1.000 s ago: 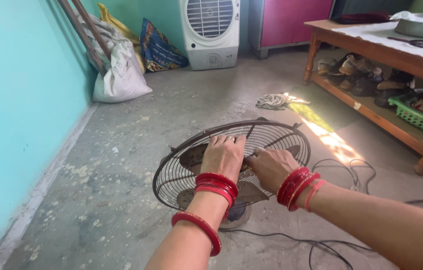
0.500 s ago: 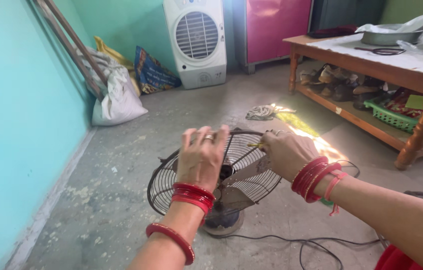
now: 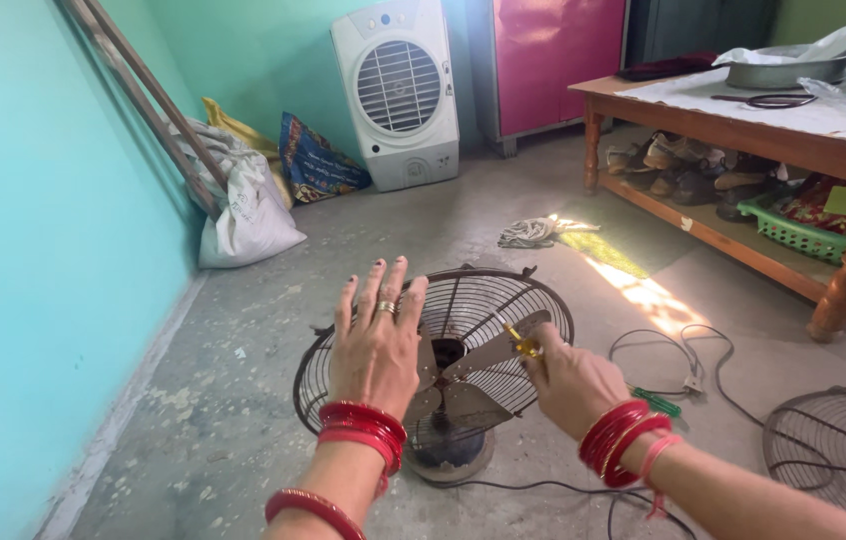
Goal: The person assembles a table fan by attaching the fan blades to the motor hub, securing them with a nut, and then attaching the front wire cage. They use a screwdriver to tighten the nut and ensure the cage is properly fixed.
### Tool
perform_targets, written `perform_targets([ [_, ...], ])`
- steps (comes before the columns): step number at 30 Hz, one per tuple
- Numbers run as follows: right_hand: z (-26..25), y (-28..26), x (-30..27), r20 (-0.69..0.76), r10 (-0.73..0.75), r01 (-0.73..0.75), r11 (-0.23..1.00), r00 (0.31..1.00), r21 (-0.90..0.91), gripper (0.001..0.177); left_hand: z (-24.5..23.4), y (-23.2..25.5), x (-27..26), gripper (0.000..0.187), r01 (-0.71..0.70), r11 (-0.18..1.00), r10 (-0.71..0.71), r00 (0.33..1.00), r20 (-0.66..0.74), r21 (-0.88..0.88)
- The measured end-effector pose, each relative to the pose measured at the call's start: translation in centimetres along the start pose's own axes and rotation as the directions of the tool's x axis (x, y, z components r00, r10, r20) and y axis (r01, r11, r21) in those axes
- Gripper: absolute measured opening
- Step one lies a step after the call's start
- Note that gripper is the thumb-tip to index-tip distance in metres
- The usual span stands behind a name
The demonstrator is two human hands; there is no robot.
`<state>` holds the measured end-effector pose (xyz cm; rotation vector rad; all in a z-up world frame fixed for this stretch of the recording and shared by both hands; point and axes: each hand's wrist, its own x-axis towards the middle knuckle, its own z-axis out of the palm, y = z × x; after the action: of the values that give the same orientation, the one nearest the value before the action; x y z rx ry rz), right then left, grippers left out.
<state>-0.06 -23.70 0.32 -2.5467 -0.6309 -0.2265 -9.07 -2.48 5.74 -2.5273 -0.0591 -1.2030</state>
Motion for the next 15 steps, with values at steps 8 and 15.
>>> perform_targets([
  [8, 4.7, 2.9, 2.2, 0.111, 0.098, -0.080, 0.984, 0.989, -0.158, 0.018, 3.7, 2.4, -3.4, 0.063, 0.117, 0.983, -0.108, 0.991, 0.075, -0.140],
  [15, 6.0, 2.0, 0.8, -0.188, 0.008, 0.015, 0.992, 0.982, 0.123, 0.023, 6.3, 4.7, -6.1, 0.053, 0.363, 0.900, -0.404, 0.903, -0.148, -0.242],
])
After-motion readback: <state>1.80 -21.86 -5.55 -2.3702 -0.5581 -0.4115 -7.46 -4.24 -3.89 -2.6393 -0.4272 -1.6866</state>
